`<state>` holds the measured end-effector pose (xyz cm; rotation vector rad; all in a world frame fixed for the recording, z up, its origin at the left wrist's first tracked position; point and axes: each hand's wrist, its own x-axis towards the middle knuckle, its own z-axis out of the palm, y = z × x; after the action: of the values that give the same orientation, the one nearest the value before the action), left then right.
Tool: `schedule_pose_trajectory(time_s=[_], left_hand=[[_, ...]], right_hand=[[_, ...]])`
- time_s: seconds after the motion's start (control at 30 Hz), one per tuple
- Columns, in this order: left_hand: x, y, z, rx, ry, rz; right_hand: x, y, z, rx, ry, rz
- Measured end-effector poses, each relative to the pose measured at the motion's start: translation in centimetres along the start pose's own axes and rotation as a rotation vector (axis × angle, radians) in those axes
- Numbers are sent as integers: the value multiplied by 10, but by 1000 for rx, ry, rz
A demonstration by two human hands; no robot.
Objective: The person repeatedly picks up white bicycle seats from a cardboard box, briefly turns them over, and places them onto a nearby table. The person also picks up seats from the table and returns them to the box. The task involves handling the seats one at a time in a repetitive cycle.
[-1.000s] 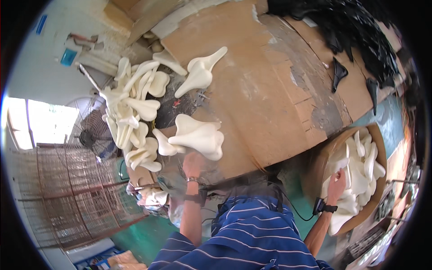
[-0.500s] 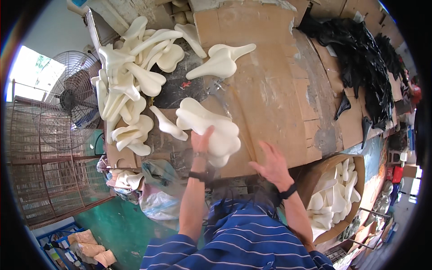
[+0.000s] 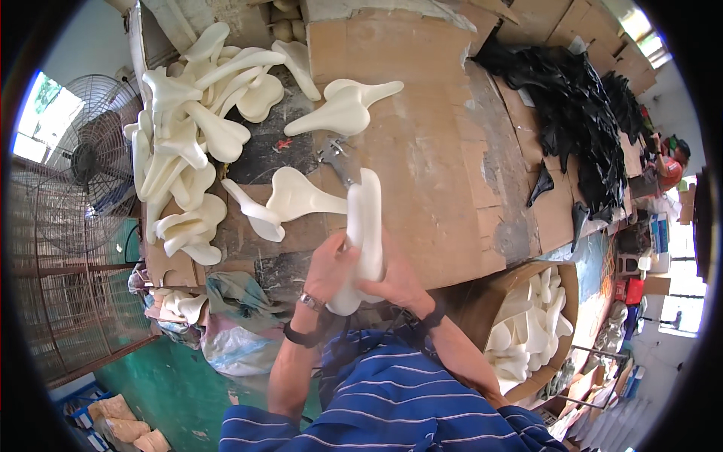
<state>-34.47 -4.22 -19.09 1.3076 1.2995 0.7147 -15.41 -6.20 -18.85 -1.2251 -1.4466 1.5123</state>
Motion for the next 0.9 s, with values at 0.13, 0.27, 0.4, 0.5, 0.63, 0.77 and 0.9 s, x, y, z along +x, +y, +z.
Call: schedule_pose_trajectory(time_s=[0.13, 0.27, 0.4, 0.5, 0.63, 0.77, 0.9], left_hand=[[1, -11, -9, 50, 16, 16], [1, -15, -1, 55, 24, 24], [3, -14, 14, 88, 17, 41], [5, -13, 20, 198, -35, 74], [4, -1, 24, 260, -68, 31], [6, -7, 22, 189, -64, 52], [9, -7, 25, -234, -155, 7]], right_hand=[[-25, 22, -32, 109, -5, 128], [-37, 12, -49, -115, 36, 176], [-52, 17, -52, -138, 93, 96], [-68, 14, -65, -156, 124, 167], [-88, 18, -99, -162, 233, 183], [-116, 22, -126, 287, 317, 203], [-141, 38, -134, 691, 372, 202]])
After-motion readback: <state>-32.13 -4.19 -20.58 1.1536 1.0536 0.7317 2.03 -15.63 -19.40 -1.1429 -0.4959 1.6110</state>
